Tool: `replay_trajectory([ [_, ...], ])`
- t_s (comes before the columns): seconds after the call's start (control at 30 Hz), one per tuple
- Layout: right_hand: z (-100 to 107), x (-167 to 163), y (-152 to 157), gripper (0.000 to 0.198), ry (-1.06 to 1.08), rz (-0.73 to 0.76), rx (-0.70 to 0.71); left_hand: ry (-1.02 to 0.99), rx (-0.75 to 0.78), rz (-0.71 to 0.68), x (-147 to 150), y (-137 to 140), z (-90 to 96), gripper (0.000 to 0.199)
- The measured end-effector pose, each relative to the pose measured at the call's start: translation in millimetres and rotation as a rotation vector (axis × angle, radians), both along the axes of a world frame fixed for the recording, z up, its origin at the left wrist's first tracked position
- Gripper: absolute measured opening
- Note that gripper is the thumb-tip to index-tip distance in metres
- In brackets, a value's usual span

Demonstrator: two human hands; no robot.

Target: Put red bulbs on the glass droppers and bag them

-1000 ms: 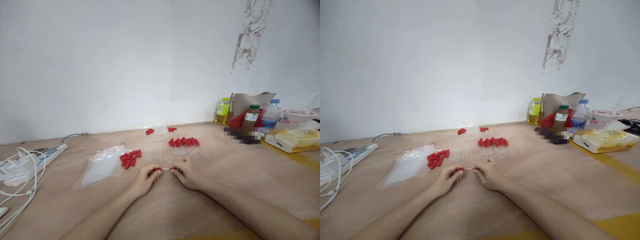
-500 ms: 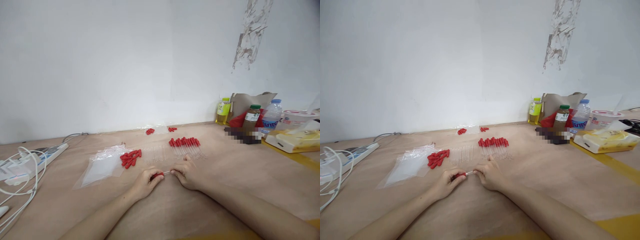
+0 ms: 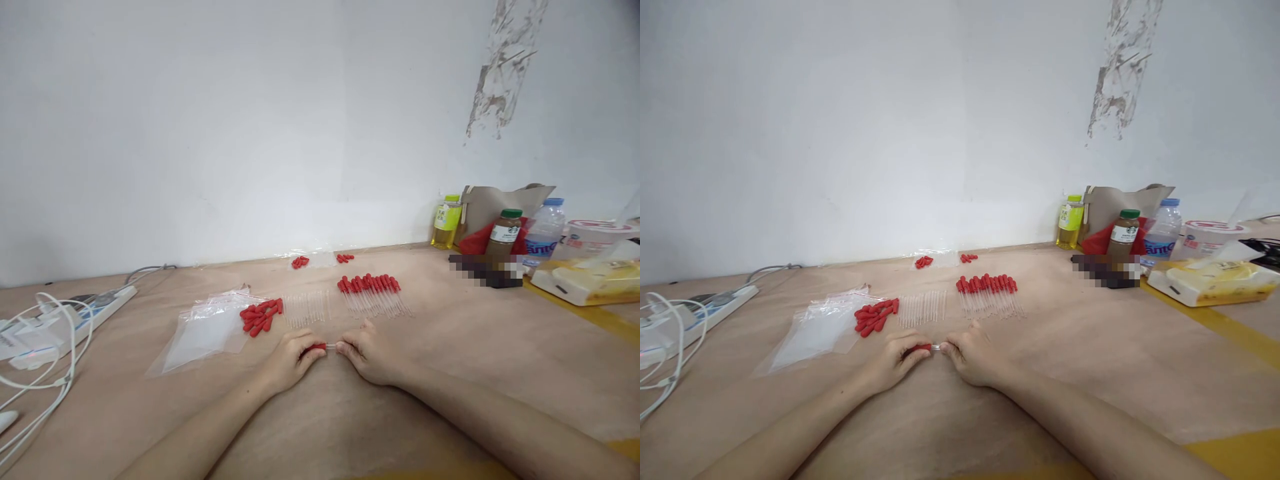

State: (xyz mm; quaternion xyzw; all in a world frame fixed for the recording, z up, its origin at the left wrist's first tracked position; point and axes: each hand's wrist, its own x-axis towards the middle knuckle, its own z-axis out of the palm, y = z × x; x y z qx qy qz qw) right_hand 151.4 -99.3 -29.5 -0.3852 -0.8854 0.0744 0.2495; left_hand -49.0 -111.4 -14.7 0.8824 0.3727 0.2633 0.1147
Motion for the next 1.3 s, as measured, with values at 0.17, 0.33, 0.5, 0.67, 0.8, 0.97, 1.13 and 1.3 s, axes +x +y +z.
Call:
replay_trajectory([
  [0.17, 12, 0, -9, 0.025, -0.050, -0.004, 0.089, 0.020, 0.079, -0.042, -5, 6, -3.3, 0.021],
  [0.33, 24, 7, -12, 0.023, -0.086, -0.045, 0.103, -0.113, 0.089, 0.124, -7, 2, -7.4, 0.033],
  [0.5, 32, 22, 27, 0.028, 0.118, -0.347, -0.111, -0.101, -0.076, 0.188, -10, 2, -8.1, 0.027],
  [0.67, 36, 21, 71, 0.028, 0.105, -0.667, -0.147, -0.040, -0.080, 0.136, -8, 2, -3.8, 0.017],
  [0.8, 31, 11, 84, 0.032, 0.016, -0.768, -0.136, -0.044, -0.093, 0.135, -7, 1, -2.4, 0.017],
  [0.97, 21, 8, 89, 0.030, -0.018, -0.822, -0.132, -0.047, -0.106, 0.119, -8, 2, -2.0, 0.017],
  [1.13, 17, 8, 92, 0.037, -0.011, -0.814, -0.170, -0.047, -0.100, 0.119, -7, 2, -1.9, 0.017],
  [1.3, 13, 9, 91, 0.038, -0.005, -0.796, -0.150, -0.039, -0.099, 0.123, -7, 2, -2.1, 0.017],
])
